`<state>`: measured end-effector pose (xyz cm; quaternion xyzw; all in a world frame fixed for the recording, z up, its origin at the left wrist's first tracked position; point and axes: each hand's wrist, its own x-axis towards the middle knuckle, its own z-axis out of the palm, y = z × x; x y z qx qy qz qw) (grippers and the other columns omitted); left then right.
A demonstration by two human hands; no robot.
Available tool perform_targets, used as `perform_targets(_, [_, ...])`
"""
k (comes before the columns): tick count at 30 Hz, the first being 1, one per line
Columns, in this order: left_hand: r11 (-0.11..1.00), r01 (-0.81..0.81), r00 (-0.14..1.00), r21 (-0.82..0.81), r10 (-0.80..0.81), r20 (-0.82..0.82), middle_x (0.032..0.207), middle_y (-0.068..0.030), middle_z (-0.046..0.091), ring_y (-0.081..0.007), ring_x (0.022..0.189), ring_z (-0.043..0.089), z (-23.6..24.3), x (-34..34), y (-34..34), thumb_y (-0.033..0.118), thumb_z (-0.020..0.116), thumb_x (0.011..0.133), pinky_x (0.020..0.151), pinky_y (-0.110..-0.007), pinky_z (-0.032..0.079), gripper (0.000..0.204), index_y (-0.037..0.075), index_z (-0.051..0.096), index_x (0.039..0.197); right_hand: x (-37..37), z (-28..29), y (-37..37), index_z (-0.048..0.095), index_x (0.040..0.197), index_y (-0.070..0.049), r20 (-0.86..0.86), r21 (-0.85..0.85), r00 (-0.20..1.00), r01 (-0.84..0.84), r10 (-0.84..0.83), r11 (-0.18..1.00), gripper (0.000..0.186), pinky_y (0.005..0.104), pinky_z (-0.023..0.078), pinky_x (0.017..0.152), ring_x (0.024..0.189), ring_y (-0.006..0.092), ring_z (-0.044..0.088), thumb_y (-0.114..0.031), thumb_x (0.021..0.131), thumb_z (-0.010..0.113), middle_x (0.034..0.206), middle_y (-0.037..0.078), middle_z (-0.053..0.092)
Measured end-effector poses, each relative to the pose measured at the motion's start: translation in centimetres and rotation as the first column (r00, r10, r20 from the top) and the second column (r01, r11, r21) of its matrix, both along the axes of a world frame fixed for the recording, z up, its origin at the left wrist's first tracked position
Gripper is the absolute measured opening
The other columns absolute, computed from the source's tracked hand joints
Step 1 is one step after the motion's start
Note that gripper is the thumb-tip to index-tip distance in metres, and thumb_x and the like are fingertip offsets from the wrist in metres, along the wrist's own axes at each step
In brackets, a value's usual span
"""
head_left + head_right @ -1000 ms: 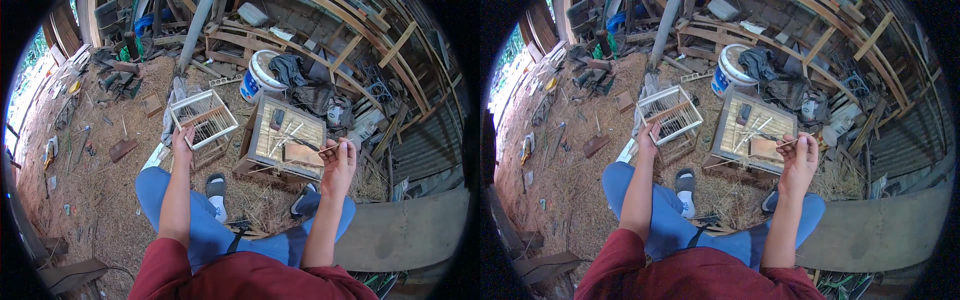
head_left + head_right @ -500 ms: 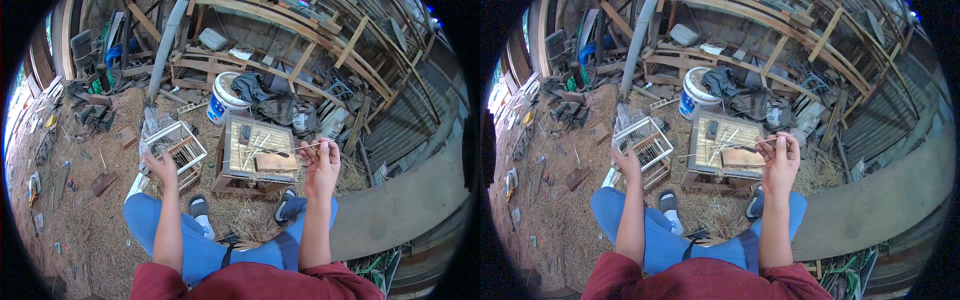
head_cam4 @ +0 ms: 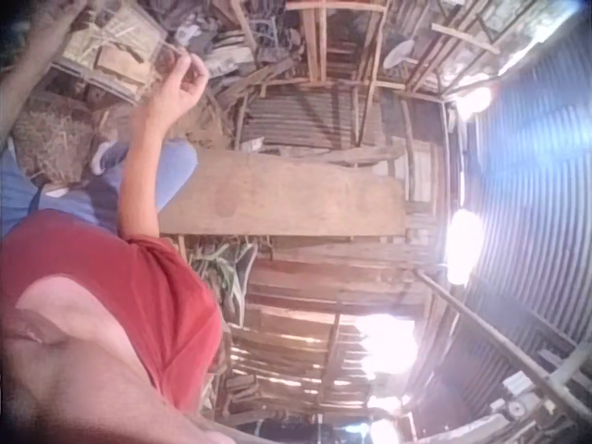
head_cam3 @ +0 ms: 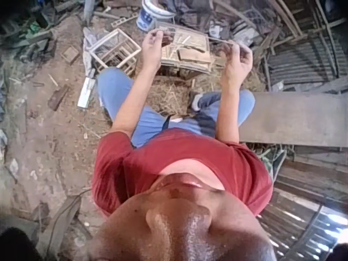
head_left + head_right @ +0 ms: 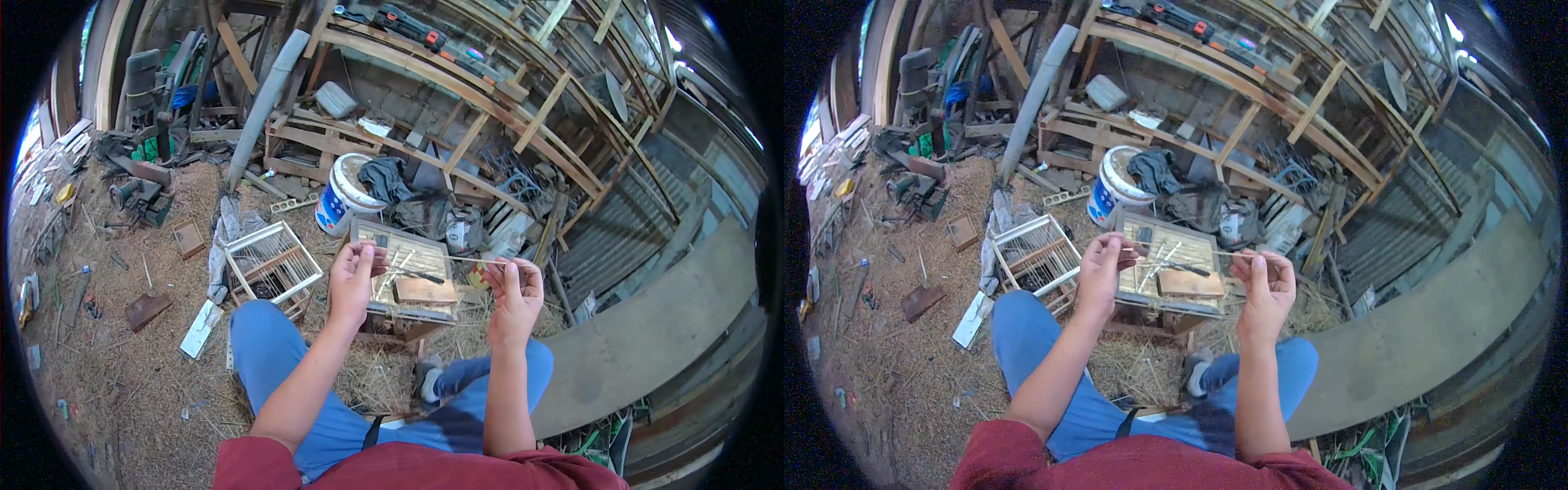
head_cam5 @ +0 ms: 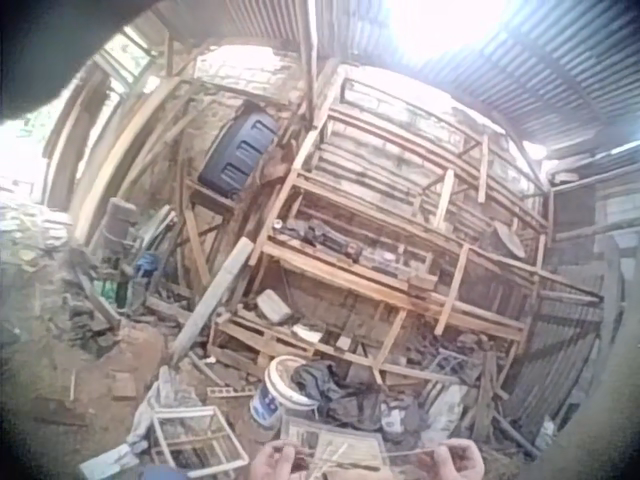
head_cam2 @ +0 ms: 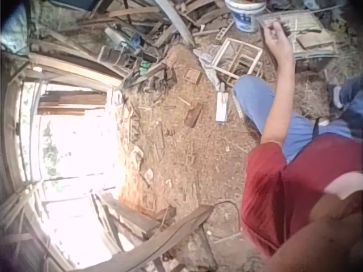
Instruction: The person whittles and scrapes wooden sticks using a knife and then inserts them into a small wooden bird cage frame.
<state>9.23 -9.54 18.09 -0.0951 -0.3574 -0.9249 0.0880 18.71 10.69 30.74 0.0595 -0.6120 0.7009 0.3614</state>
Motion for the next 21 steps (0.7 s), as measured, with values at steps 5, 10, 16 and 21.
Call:
perform_targets(5, [0.989, 0.020, 0.994, 0.145, -0.035, 0.101, 0.098, -0.0045, 0.070, -0.0145, 0.086, 0.069, 0.0, -1.8, -0.6, 0.026, 0.062, 0.107, 0.080, -0.031, 0.057, 0.019, 0.007, 0.061, 0.113, -1.1, -1.3, 1.6, 0.067, 0.103, 0.001, 0.116, 0.060, 0.989, -0.099, 0.091, 0.993, 0.006, 0.0330, 0.060, 0.084, 0.091, 0.0192, 0.074, -0.005, 0.101, 0.068, 0.098, 0.011, 0.075])
perform_targets(10, [0.976, -0.021, 0.990, 0.218, -0.010, 0.143, 0.094, 0.0014, 0.067, -0.0131, 0.085, 0.066, -0.4, -3.0, -1.1, 0.028, 0.063, 0.107, 0.078, -0.033, 0.055, 0.015, 0.014, 0.061, 0.110, -1.9, -3.3, 3.2, 0.067, 0.103, 0.001, 0.304, 0.190, 0.943, -0.201, 0.137, 0.961, 0.005, 0.0302, 0.059, 0.080, 0.087, 0.0165, 0.073, -0.003, 0.099, 0.069, 0.096, 0.010, 0.075])
perform_targets(16, [0.980, -0.100, 0.985, 0.174, 0.072, 0.159, 0.096, 0.0026, 0.065, -0.0128, 0.083, 0.064, 0.5, -2.9, 0.2, 0.027, 0.064, 0.106, 0.076, -0.033, 0.054, 0.012, 0.017, 0.059, 0.111, -3.9, -5.8, 6.3, 0.068, 0.100, 0.001, 0.453, 0.273, 0.872, -0.332, 0.183, 0.903, 0.007, 0.0257, 0.056, 0.073, 0.080, 0.0108, 0.069, -0.003, 0.096, 0.072, 0.090, 0.004, 0.072])
perform_targets(21, [0.972, -0.235, 0.955, -0.004, 0.231, 0.185, 0.097, 0.0007, 0.065, -0.0122, 0.083, 0.065, 1.2, -2.5, 3.0, 0.027, 0.062, 0.107, 0.075, -0.032, 0.053, 0.013, 0.014, 0.059, 0.112, -6.0, -7.0, 8.2, 0.070, 0.096, -0.003, 0.409, 0.506, 0.904, -0.341, 0.128, 0.793, 0.007, 0.0216, 0.044, 0.062, 0.069, 0.0033, 0.055, -0.008, 0.094, 0.075, 0.081, -0.004, 0.065])
